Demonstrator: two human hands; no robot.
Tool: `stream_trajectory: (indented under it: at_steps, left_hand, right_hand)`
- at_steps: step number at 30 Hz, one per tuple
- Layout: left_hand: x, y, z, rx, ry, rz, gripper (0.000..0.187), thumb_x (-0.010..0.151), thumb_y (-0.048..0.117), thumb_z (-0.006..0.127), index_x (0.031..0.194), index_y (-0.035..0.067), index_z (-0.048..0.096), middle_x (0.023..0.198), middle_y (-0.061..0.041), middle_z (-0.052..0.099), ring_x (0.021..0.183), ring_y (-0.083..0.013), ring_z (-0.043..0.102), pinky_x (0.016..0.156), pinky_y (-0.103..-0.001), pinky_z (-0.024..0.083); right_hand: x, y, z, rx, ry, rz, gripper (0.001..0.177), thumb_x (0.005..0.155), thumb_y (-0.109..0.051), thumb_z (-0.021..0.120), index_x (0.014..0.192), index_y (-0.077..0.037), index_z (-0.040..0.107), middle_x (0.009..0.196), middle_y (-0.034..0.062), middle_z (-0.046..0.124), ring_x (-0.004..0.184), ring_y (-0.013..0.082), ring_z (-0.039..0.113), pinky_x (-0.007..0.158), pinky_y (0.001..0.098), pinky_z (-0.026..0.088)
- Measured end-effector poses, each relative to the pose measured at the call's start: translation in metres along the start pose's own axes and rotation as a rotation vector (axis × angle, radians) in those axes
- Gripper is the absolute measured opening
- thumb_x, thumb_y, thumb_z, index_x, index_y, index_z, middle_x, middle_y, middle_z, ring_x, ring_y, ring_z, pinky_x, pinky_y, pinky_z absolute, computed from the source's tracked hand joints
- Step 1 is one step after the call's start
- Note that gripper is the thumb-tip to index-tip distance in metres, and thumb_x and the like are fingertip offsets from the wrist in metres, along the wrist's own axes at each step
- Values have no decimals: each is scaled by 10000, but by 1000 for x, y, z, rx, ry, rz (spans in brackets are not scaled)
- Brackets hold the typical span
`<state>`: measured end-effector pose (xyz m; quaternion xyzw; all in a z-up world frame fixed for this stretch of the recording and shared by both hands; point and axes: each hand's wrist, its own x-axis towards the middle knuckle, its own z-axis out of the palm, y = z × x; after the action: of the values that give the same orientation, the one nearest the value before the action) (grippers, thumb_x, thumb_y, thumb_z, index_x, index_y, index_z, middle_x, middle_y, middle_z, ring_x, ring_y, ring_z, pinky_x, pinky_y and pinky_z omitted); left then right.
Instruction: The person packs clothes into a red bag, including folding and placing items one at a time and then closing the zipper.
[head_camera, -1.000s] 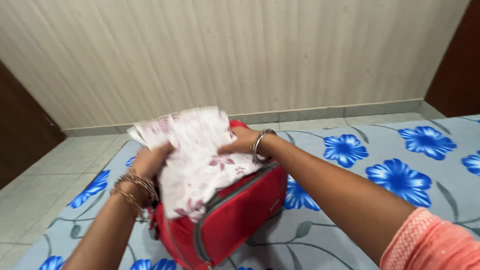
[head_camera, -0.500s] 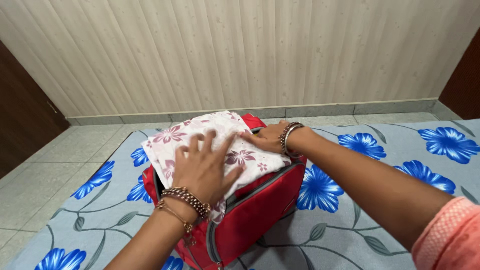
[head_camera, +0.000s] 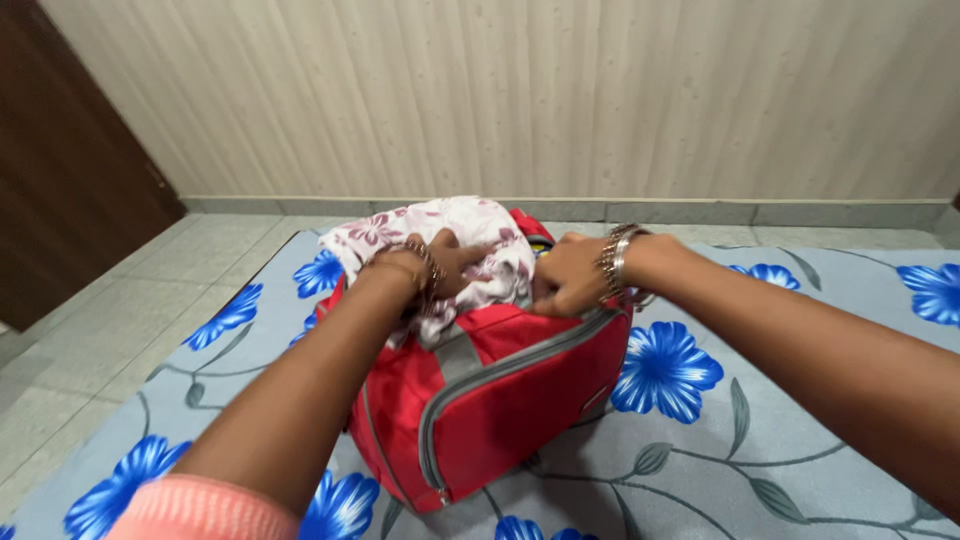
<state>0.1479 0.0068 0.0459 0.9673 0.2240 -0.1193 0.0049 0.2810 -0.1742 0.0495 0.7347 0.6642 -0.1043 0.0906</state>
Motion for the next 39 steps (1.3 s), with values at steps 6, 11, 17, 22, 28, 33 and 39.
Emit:
stream_trajectory:
  at_steps: [6,11,17,22,28,33,39]
  left_hand:
    - [-17,22,17,54,179,-104,732,903,666,569,1540,516,242,1597,-39,277,1471,-369,272,1055,-739,317]
    - [-33,21,42,212,578,123,674,873,553,652,1487,426,407,1383,-57,476,1205,-344,484,823,-602,442]
    - [-23,6,48,335,742,609,674,812,495,717,1406,259,504,1295,-44,541,1144,-278,532,827,-472,469]
    - [-5,13,45,120,518,705,582,759,455,725,1245,159,602,1138,-70,622,1080,-251,612,833,-403,495]
    - [-40,6,23,-740,-14,648,284,987,336,534,996,85,666,900,14,640,844,-125,581,760,-299,470]
    - [-76,11,9,-911,-303,258,355,1002,357,464,839,83,620,733,53,531,658,-89,471,610,-295,410]
    - [-126,29,-15,-307,-129,22,477,1028,579,356,1068,216,663,715,-61,695,634,-177,673,690,-366,553]
  right_hand:
    - [-24,-10,-3,496,295,-222,449,881,-455,653,1118,-83,731,893,86,731,797,184,685,746,366,543]
    - [-27,-17,10,513,360,-409,396,967,-352,726,1111,15,685,930,161,623,834,247,501,778,430,470]
    - [-38,-47,12,540,102,-618,287,894,-323,681,959,-49,626,822,24,599,797,129,554,726,314,490]
    - [-38,-45,12,606,315,-759,208,909,-245,663,993,-54,660,912,-13,656,899,81,601,860,280,500]
    - [-20,-1,-9,866,408,-589,221,1047,-219,604,967,-19,651,888,27,598,868,109,547,786,306,476]
    - [61,-22,-6,628,553,-748,263,1001,-193,620,1216,-41,620,1183,61,676,1110,142,634,960,308,534]
    - [136,-31,22,534,100,-591,519,960,-319,565,1445,-138,526,1404,110,643,1293,236,604,1094,396,483]
